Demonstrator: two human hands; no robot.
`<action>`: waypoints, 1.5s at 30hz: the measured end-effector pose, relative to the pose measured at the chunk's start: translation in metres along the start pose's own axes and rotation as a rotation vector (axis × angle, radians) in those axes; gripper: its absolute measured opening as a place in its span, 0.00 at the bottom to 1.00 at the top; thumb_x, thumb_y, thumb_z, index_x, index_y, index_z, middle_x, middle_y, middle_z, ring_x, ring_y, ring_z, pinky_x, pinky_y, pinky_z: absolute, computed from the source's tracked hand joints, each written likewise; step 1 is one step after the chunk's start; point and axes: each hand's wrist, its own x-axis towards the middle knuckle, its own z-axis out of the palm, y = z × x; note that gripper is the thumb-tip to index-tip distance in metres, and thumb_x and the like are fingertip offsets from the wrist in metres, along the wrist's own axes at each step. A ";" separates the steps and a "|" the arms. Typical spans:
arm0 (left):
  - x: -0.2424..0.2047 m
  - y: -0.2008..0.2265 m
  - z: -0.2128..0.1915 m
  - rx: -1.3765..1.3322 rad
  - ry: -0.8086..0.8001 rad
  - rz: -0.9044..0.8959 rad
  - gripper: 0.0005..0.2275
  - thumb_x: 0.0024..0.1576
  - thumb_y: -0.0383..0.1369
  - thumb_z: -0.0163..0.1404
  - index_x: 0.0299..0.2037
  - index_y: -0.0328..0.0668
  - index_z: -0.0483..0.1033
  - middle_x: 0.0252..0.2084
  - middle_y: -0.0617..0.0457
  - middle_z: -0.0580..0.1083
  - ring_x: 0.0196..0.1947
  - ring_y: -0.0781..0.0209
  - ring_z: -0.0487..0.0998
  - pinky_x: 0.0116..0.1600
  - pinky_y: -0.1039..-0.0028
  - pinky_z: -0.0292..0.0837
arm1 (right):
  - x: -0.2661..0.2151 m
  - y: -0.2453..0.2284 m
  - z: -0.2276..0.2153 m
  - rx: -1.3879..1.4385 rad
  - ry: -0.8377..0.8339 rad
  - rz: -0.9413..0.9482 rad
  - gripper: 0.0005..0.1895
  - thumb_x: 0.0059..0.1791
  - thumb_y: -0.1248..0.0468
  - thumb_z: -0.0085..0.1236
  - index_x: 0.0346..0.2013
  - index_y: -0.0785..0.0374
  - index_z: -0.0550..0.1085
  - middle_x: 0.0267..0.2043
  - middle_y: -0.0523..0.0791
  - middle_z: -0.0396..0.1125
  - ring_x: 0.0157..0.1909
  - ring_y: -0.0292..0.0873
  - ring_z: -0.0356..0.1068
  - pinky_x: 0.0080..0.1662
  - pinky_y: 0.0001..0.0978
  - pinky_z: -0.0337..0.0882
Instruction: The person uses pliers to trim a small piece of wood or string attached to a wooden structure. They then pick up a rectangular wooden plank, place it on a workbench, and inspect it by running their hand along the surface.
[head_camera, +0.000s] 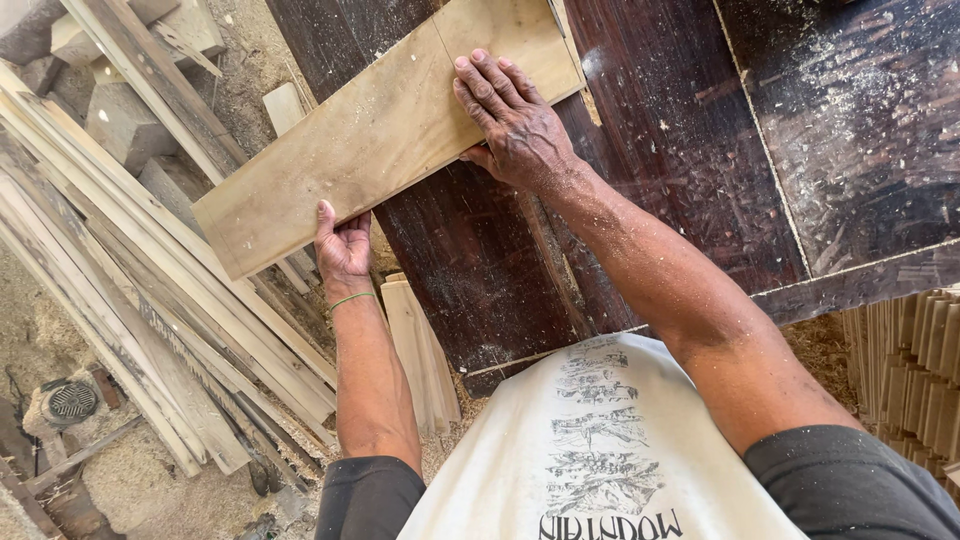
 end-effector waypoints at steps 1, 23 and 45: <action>0.001 0.000 0.001 -0.001 0.000 -0.002 0.34 0.49 0.34 0.67 0.64 0.31 0.63 0.61 0.38 0.70 0.65 0.42 0.69 0.72 0.47 0.66 | 0.001 0.001 0.000 0.004 0.000 0.001 0.49 0.52 0.44 0.65 0.76 0.70 0.57 0.82 0.52 0.43 0.83 0.51 0.36 0.79 0.46 0.38; 0.003 0.005 0.020 -0.019 0.039 -0.009 0.34 0.49 0.33 0.66 0.64 0.32 0.63 0.60 0.37 0.70 0.65 0.42 0.69 0.72 0.46 0.66 | 0.013 0.008 0.011 -0.018 0.015 0.001 0.52 0.51 0.41 0.65 0.78 0.68 0.55 0.83 0.51 0.41 0.83 0.50 0.35 0.79 0.45 0.38; 0.011 0.009 0.031 0.007 0.008 0.003 0.36 0.48 0.34 0.67 0.65 0.31 0.61 0.60 0.37 0.69 0.64 0.41 0.69 0.71 0.47 0.67 | 0.026 0.015 0.016 -0.003 0.020 -0.002 0.52 0.51 0.42 0.66 0.77 0.69 0.56 0.82 0.51 0.42 0.83 0.50 0.35 0.79 0.46 0.38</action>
